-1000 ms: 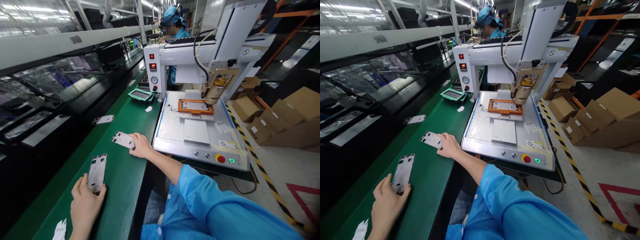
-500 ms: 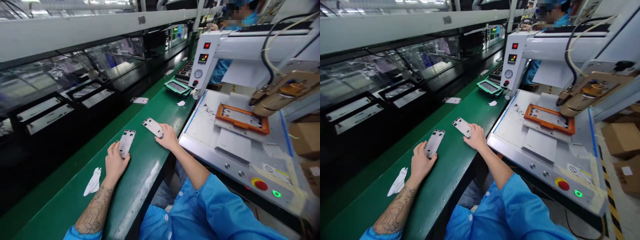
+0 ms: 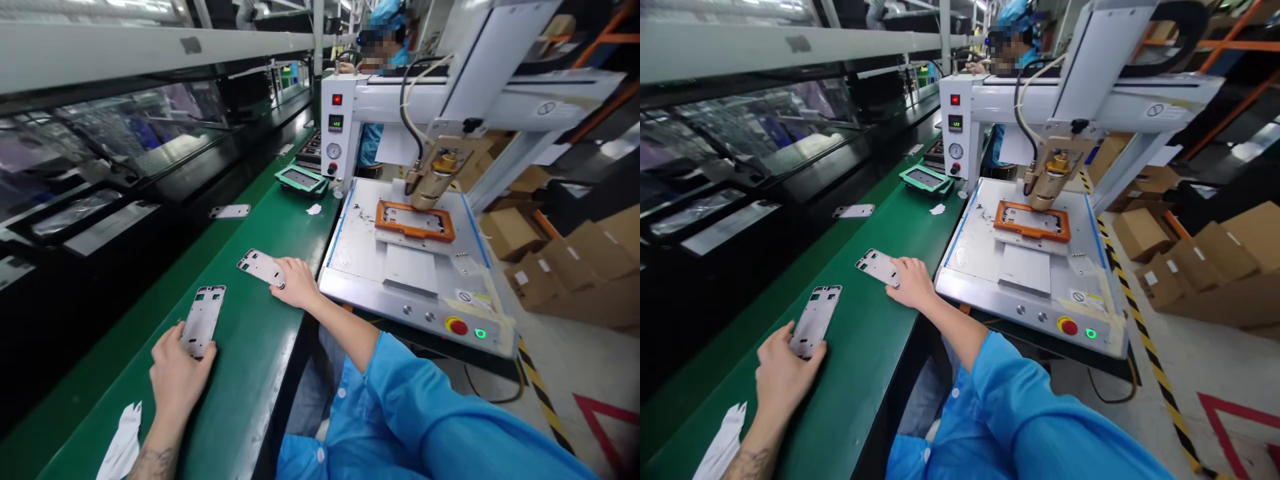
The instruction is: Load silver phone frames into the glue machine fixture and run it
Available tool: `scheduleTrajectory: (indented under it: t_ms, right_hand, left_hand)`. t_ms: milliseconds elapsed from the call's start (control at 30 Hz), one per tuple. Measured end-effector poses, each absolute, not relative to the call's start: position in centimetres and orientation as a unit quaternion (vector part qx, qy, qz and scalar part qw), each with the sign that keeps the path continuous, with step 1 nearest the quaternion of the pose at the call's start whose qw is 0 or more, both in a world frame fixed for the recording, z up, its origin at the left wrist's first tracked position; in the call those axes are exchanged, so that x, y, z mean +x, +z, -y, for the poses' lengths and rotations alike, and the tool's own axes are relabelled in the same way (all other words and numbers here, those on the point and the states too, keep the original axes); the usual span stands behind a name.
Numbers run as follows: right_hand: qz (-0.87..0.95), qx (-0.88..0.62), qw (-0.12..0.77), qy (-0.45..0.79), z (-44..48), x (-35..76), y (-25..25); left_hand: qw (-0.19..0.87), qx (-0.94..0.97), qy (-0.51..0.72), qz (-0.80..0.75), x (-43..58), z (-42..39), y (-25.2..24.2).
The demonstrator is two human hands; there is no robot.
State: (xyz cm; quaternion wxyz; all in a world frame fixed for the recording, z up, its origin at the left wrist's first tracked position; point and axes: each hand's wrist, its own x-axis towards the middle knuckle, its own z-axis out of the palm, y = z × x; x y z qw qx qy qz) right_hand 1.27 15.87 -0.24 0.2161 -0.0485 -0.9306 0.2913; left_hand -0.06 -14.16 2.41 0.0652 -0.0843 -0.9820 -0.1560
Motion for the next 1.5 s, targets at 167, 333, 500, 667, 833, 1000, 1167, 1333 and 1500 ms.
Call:
scheduleTrajectory:
  t_ms: [167, 333, 500, 667, 833, 1000, 1167, 1333, 1500]
  right_hand:
    - [0.932, -0.048, 0.203, 0.295, -15.9, 1.3, -0.1]
    - [0.933, -0.051, 0.202, 0.294, -15.9, 1.5, -0.1]
    - [0.935, -0.087, 0.166, 0.301, -15.4, 0.5, 0.7]
    - [0.929, -0.142, 0.127, 0.319, -15.4, -0.2, 2.9]
    - [0.784, -0.122, 0.115, 0.598, -15.3, 5.7, 4.0]
    - [0.772, -0.024, 0.152, 0.617, -14.8, 13.6, 3.7]
    - [0.794, -0.072, 0.212, 0.565, -15.9, 16.9, 2.3]
    - [0.846, 0.008, 0.194, 0.497, -19.0, 18.9, 3.3]
    - [0.893, -0.12, 0.393, 0.184, -30.5, 20.0, 7.3]
  left_hand:
    - [0.057, -0.072, -0.163, 0.982, 0.2, 13.9, 3.0]
    - [0.053, -0.074, -0.16, 0.983, -0.1, 14.1, 2.7]
    - [0.078, -0.075, -0.179, 0.978, -0.8, 14.0, 2.3]
    - [0.202, -0.114, -0.256, 0.938, 0.0, 14.2, 2.3]
    - [0.004, -0.197, -0.555, 0.808, 2.1, 12.1, -0.4]
    - [-0.262, -0.23, -0.717, 0.603, 3.5, 6.0, -1.6]
    - [-0.334, -0.307, -0.698, 0.553, 3.7, 1.4, -0.6]
    - [-0.343, -0.331, -0.7, 0.532, 4.0, 1.4, -1.0]
    - [-0.34, -0.296, -0.717, 0.531, 4.0, 2.1, -1.3]
